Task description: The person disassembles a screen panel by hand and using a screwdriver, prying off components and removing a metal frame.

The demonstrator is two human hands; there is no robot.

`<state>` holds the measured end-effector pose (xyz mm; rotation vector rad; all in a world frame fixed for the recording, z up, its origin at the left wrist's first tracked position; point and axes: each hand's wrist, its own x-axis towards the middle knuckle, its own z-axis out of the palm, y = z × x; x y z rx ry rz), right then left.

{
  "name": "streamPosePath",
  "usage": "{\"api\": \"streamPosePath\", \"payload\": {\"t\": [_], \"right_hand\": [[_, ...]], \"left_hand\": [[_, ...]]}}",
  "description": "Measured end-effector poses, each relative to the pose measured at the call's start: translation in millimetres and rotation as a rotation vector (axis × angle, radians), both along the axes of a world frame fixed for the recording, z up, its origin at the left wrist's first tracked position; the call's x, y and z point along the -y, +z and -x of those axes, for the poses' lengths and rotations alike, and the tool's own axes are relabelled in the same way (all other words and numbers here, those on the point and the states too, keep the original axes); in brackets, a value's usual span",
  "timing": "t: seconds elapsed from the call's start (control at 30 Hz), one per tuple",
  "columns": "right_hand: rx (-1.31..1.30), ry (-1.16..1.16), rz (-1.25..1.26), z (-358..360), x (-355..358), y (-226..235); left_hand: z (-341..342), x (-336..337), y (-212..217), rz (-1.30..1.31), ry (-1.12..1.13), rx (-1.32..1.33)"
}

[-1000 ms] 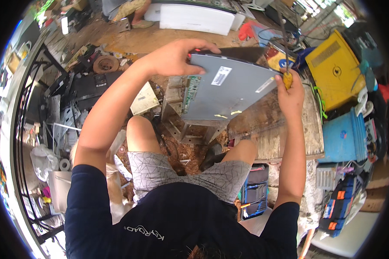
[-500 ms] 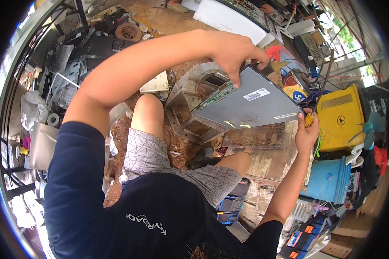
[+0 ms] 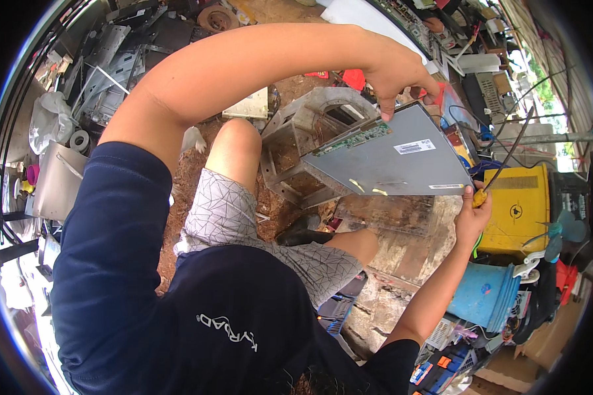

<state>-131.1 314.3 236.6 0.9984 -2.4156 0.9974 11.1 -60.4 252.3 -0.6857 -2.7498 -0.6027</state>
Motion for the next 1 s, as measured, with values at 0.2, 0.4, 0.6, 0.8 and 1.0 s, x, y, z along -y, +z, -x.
{"api": "streamPosePath", "payload": {"t": [0.2, 0.4, 0.6, 0.8, 1.0], "right_hand": [[-0.015, -0.039, -0.051, -5.3, 5.6, 4.4], [-0.031, -0.039, -0.059, -7.4, 8.6, 5.3], [-0.017, 0.014, -0.063, -1.1, 0.1, 3.3], [0.141, 0.081, -0.025, -7.9, -5.3, 8.2], [0.088, 0.047, 0.055, -17.5, -6.6, 0.8]], "left_hand": [[0.1, 1.0, -0.8, -0.004, 0.010, -0.009], [-2.4, 2.5, 6.1, 0.074, 0.038, -0.018], [12.3, -2.7, 15.8, 0.363, 0.006, -0.138], [53.5, 9.2, 11.3, 0.582, -0.199, -0.567], [67.0, -0.3, 28.4, 0.833, -0.356, -0.648]]}}
